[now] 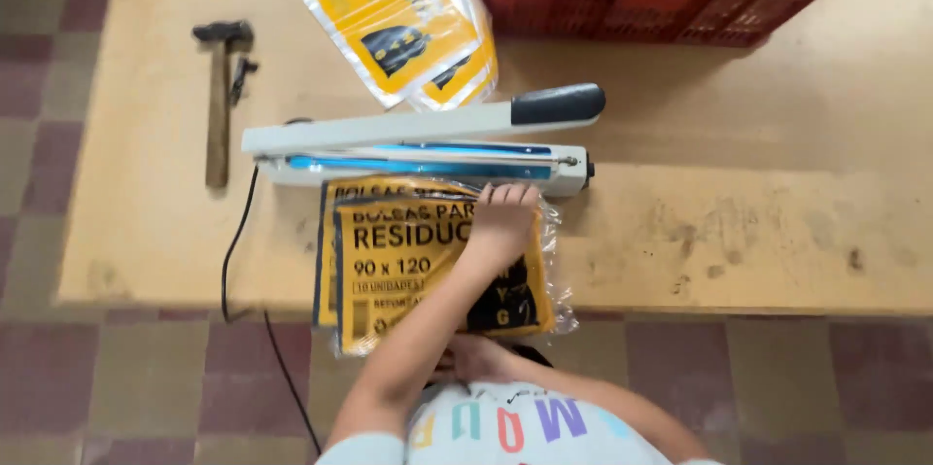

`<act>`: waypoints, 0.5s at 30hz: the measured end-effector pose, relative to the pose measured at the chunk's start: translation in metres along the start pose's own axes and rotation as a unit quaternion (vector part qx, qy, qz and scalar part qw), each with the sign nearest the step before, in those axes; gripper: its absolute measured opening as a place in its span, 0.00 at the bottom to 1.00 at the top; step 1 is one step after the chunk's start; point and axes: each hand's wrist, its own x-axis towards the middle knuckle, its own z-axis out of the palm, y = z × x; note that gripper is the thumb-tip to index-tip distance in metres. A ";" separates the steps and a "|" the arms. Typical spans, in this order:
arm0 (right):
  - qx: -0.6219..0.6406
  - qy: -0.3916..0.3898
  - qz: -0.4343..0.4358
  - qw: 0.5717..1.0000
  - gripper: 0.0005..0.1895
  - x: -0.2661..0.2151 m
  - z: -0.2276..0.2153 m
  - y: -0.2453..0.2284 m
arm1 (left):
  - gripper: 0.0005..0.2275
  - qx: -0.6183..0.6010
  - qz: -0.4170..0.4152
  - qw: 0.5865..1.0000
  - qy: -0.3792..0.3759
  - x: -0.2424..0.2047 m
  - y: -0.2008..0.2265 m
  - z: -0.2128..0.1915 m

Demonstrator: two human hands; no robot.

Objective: Using a manual impulse heat sealer to seal plastic bags and placing them into a collection crate.

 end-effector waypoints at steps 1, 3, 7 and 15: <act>0.033 0.049 0.035 0.998 0.21 0.001 -0.001 -0.003 | 0.15 -0.062 -0.009 0.997 -0.052 -0.007 -0.007 -0.033; 0.071 0.101 0.076 0.989 0.24 -0.008 -0.001 0.001 | 0.22 -0.127 -0.023 0.986 -0.110 -0.045 -0.028 -0.080; -0.284 0.096 0.147 0.943 0.41 -0.018 0.012 -0.022 | 0.36 -0.061 -0.268 0.943 -0.191 -0.121 -0.113 -0.119; -0.476 0.458 0.028 0.750 0.07 -0.100 0.126 -0.069 | 0.34 -0.192 -0.482 0.819 -0.246 -0.159 -0.170 -0.141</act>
